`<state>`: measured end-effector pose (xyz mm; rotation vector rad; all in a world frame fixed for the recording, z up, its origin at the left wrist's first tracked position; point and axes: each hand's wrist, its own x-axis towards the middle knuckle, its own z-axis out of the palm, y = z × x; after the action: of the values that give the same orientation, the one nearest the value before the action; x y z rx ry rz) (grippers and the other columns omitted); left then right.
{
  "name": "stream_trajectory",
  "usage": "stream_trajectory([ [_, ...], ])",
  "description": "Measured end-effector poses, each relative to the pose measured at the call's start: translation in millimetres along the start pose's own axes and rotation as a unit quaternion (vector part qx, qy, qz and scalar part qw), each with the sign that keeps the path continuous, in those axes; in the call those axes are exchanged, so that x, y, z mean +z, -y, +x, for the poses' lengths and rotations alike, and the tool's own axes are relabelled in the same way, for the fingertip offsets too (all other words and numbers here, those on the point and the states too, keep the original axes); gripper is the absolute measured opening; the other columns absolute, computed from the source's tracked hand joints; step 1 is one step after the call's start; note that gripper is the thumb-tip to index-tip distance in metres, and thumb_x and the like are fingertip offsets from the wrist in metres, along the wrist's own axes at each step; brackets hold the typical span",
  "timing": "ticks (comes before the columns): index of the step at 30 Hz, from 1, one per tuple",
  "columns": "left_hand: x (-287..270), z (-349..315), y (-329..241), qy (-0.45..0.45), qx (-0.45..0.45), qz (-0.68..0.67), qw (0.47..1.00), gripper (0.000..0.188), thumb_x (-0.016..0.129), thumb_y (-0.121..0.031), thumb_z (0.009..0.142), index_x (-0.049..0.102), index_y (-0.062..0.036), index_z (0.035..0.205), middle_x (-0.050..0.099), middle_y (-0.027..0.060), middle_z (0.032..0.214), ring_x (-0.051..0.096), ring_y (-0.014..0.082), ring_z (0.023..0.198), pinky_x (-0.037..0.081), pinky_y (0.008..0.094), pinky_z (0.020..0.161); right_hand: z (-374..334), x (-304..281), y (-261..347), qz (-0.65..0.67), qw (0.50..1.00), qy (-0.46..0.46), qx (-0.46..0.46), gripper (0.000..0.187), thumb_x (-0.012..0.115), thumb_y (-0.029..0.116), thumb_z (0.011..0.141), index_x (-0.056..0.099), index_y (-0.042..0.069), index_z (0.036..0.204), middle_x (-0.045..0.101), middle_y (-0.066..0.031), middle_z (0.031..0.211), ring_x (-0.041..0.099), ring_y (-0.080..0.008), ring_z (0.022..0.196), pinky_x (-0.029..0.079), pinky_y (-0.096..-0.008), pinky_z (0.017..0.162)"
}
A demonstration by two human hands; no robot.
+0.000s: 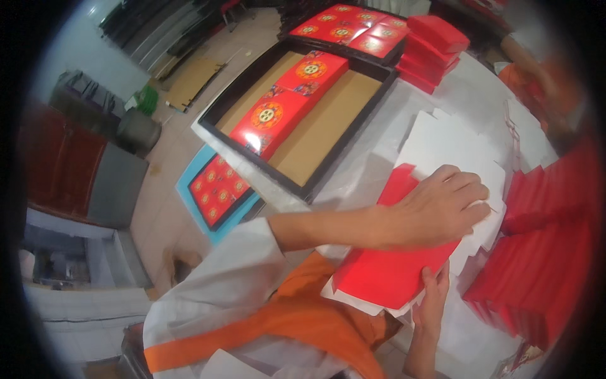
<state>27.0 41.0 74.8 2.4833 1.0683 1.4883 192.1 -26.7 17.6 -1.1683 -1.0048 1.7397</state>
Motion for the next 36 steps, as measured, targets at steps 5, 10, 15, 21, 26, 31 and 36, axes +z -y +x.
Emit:
stream_trajectory([
  [5,-12.2,-68.4,-66.3,-0.012,-0.112,-0.32,0.941,0.026,0.055,-0.003,0.082,0.052,0.0006,0.107,0.053,0.013,0.106,0.05,0.0248,0.104,0.041,0.0335,0.084,22.0,-10.4,17.0,0.141,0.982,-0.088,-0.09,0.053,0.049,0.013,0.085,0.03,0.008,0.135,0.042,-0.0066,0.127,0.042,-0.0183,0.115,0.037,-0.034,0.094],
  [10,32.7,-131.6,-65.6,-0.072,-0.52,-0.487,0.698,0.036,0.054,-0.007,0.086,0.043,0.0003,0.119,0.049,0.0081,0.117,0.046,0.0178,0.11,0.038,0.0303,0.093,45.0,-16.9,25.4,0.145,0.971,-0.105,-0.16,0.051,0.046,0.015,0.087,0.03,0.007,0.135,0.041,-0.0059,0.129,0.04,-0.0182,0.117,0.031,-0.0327,0.099],
  [15,38.4,-99.4,-55.4,-0.097,-0.561,-0.517,0.639,0.04,0.057,-0.012,0.085,0.043,-0.0002,0.121,0.048,0.0059,0.118,0.046,0.0144,0.106,0.039,0.0285,0.09,34.5,-1.0,20.3,0.098,0.985,-0.058,-0.129,0.052,0.046,0.016,0.088,0.028,0.008,0.136,0.038,-0.0057,0.133,0.038,-0.0187,0.12,0.028,-0.0328,0.101],
  [21,49.0,-94.8,-40.1,-0.142,-0.596,-0.439,0.657,0.039,0.056,-0.014,0.086,0.044,-0.0034,0.121,0.05,0.0067,0.113,0.05,0.0175,0.099,0.043,0.0314,0.085,25.5,5.5,15.1,0.224,0.974,0.015,0.002,0.048,0.036,0.028,0.095,0.026,0.009,0.138,0.036,-0.0042,0.135,0.036,-0.0174,0.122,0.032,-0.0323,0.1],
  [26,51.0,-90.4,-43.8,-0.208,-0.454,-0.566,0.656,0.039,0.054,-0.004,0.085,0.039,-0.0061,0.122,0.047,0.0049,0.116,0.044,0.0181,0.11,0.038,0.0329,0.095,14.3,4.4,-5.2,0.084,0.996,0.017,-0.025,0.049,0.034,0.023,0.095,0.021,0.003,0.138,0.032,-0.0078,0.137,0.033,-0.0179,0.124,0.029,-0.0299,0.1],
  [31,54.4,-94.1,-43.6,-0.175,-0.506,-0.531,0.657,0.044,0.054,0.001,0.083,0.038,-0.0062,0.123,0.044,0.005,0.12,0.042,0.0174,0.113,0.034,0.0329,0.099,16.7,6.3,-15.6,-0.01,0.99,-0.008,-0.138,0.052,0.035,0.023,0.095,0.018,-0.002,0.137,0.034,-0.0134,0.135,0.036,-0.0186,0.121,0.029,-0.0284,0.099],
  [36,50.4,-98.4,-42.4,-0.15,-0.522,-0.502,0.673,0.044,0.05,0.002,0.084,0.036,-0.0065,0.124,0.043,0.0055,0.121,0.041,0.0175,0.113,0.033,0.0337,0.1,18.5,4.3,-13.3,-0.007,0.991,-0.028,-0.131,0.049,0.033,0.018,0.094,0.02,-0.005,0.136,0.032,-0.015,0.136,0.031,-0.0195,0.126,0.026,-0.0276,0.101],
])
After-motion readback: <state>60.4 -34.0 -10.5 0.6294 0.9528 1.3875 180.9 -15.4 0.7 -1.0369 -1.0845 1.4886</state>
